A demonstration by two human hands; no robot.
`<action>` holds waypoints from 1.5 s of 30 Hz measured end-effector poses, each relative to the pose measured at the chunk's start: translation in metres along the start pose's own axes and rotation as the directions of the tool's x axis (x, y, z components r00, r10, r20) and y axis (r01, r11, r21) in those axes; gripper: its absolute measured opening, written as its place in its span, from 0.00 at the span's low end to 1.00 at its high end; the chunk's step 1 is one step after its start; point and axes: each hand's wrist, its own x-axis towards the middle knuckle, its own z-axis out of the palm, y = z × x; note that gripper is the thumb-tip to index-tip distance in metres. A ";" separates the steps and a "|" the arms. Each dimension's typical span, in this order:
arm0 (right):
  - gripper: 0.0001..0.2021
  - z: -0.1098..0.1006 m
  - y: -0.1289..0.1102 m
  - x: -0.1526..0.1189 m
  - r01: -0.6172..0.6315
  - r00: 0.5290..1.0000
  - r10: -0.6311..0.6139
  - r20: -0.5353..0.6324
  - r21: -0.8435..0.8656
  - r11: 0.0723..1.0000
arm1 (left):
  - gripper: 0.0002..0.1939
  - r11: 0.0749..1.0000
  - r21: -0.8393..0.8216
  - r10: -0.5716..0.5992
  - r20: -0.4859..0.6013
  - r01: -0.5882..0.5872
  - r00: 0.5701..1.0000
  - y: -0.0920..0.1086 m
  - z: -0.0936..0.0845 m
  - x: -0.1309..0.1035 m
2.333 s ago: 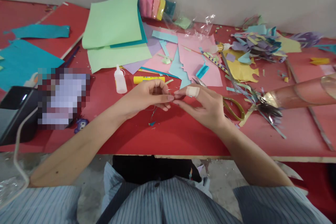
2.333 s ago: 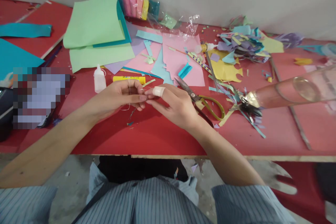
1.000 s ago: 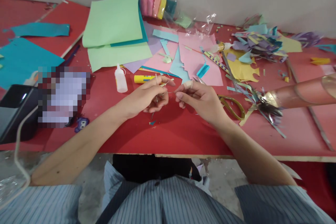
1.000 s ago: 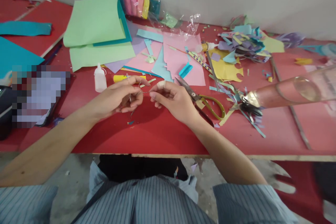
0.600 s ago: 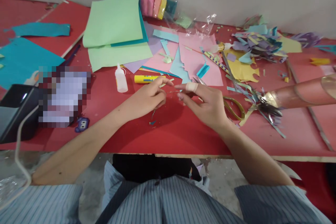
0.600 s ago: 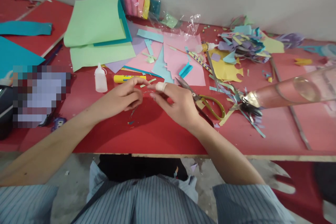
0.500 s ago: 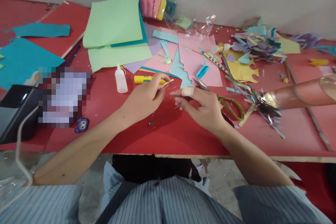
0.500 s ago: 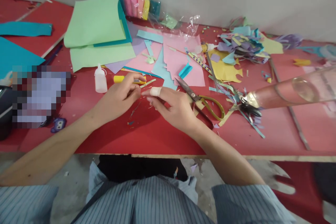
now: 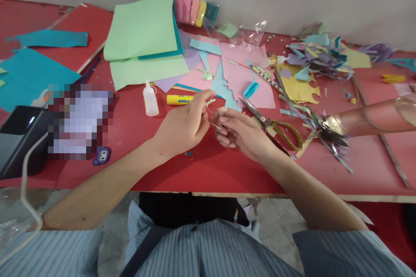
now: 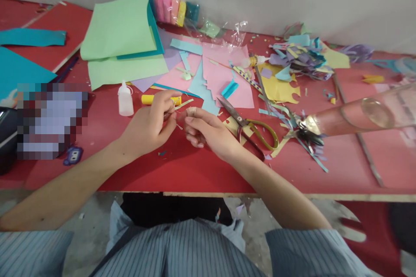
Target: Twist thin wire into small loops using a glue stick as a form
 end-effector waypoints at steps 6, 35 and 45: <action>0.15 -0.004 0.006 0.002 0.157 0.987 -0.159 0.000 -0.152 0.976 | 0.31 0.993 -0.097 0.073 0.117 -0.061 0.990 0.002 -0.001 -0.003; 0.16 -0.007 0.004 0.003 0.169 0.986 -0.169 0.018 -0.058 0.984 | 0.03 0.863 -0.501 0.091 0.040 -0.059 0.995 0.000 -0.001 0.000; 0.13 -0.009 -0.001 0.000 0.436 0.882 -0.459 0.108 -0.558 0.706 | 0.04 0.966 -0.226 0.121 -0.036 -0.126 0.992 -0.002 -0.001 -0.001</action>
